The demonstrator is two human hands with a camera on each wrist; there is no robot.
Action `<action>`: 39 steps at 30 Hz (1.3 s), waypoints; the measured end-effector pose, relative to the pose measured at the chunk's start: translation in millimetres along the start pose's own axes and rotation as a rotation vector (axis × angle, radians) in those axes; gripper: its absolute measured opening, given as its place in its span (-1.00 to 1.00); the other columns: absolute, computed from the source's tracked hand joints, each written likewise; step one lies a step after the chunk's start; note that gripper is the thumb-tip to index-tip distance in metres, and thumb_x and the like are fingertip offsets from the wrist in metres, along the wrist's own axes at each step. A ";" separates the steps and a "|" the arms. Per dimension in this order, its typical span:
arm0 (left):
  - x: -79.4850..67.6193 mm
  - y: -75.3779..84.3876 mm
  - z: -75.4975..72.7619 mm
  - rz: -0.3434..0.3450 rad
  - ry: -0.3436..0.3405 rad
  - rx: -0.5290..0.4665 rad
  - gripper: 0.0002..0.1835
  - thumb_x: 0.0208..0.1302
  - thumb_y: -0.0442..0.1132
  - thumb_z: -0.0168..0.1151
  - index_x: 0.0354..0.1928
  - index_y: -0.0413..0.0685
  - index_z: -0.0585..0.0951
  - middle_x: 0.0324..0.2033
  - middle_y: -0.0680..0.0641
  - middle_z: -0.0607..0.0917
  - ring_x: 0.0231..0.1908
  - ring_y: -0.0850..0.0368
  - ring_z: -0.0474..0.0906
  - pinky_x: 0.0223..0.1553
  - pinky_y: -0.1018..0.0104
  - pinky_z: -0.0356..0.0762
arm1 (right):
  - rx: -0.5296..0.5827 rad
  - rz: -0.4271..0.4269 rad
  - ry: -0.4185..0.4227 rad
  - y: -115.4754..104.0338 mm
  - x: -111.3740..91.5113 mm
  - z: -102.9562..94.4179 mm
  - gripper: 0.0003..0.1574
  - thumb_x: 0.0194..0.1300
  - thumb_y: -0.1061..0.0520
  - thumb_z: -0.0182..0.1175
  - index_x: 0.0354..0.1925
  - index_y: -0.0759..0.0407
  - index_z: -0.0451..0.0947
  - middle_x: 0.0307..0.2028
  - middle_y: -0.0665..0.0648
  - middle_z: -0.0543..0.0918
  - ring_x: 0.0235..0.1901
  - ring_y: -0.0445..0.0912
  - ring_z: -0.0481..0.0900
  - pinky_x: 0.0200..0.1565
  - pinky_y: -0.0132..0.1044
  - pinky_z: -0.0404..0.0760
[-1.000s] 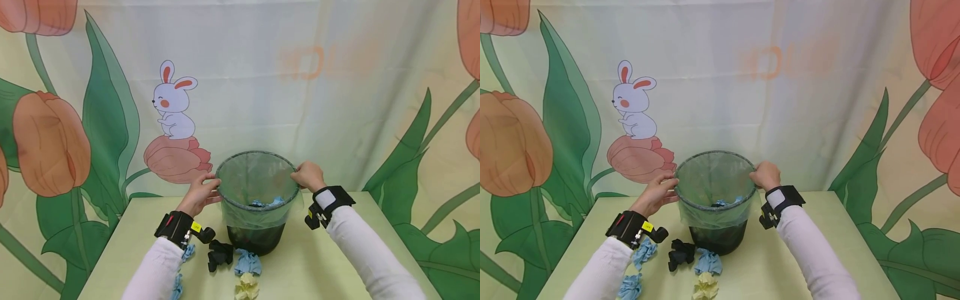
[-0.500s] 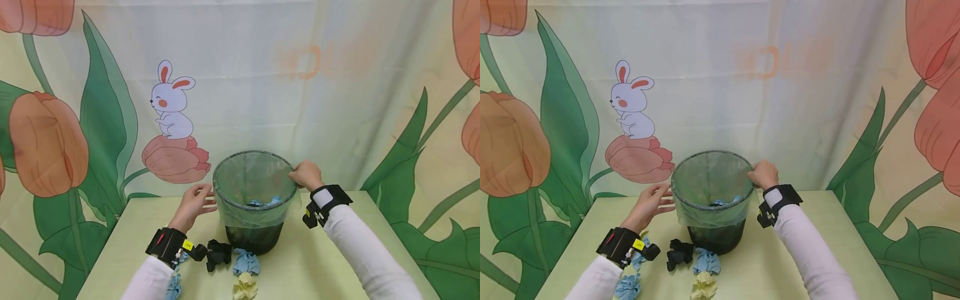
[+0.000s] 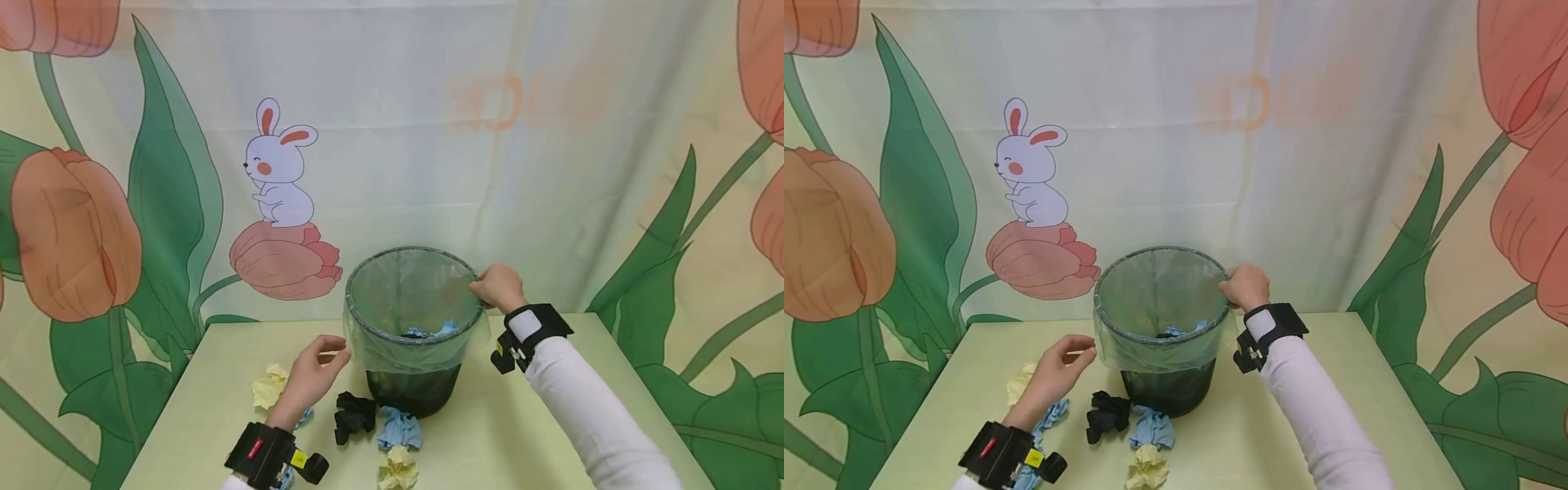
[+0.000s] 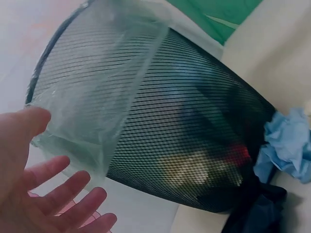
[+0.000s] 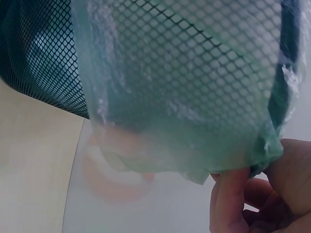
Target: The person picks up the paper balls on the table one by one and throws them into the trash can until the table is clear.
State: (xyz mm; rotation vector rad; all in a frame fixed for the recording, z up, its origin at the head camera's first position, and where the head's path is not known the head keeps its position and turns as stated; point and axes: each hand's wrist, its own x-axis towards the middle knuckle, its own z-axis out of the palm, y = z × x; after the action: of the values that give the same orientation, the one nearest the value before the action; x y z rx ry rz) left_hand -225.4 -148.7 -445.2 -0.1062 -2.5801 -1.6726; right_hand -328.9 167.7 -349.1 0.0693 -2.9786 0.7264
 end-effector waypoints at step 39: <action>-80.9 -54.5 107.2 0.440 -0.400 0.877 -0.30 0.04 0.45 -0.02 0.16 0.26 0.43 0.01 0.01 0.45 -0.07 0.02 0.42 -0.23 0.05 0.52 | 0.013 0.030 0.014 0.2 -0.9 -0.5 -0.41 0.11 0.17 0.07 -0.92 0.00 0.06 -0.90 -0.11 0.09 -0.82 -0.20 0.47 -0.80 -0.50 0.15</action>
State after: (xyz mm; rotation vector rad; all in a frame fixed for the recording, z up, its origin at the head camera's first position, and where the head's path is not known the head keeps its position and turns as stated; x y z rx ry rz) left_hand -151.8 -74.8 -545.8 -0.9310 -2.9900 -0.3299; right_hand -328.1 168.2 -348.8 0.0197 -2.9684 0.7460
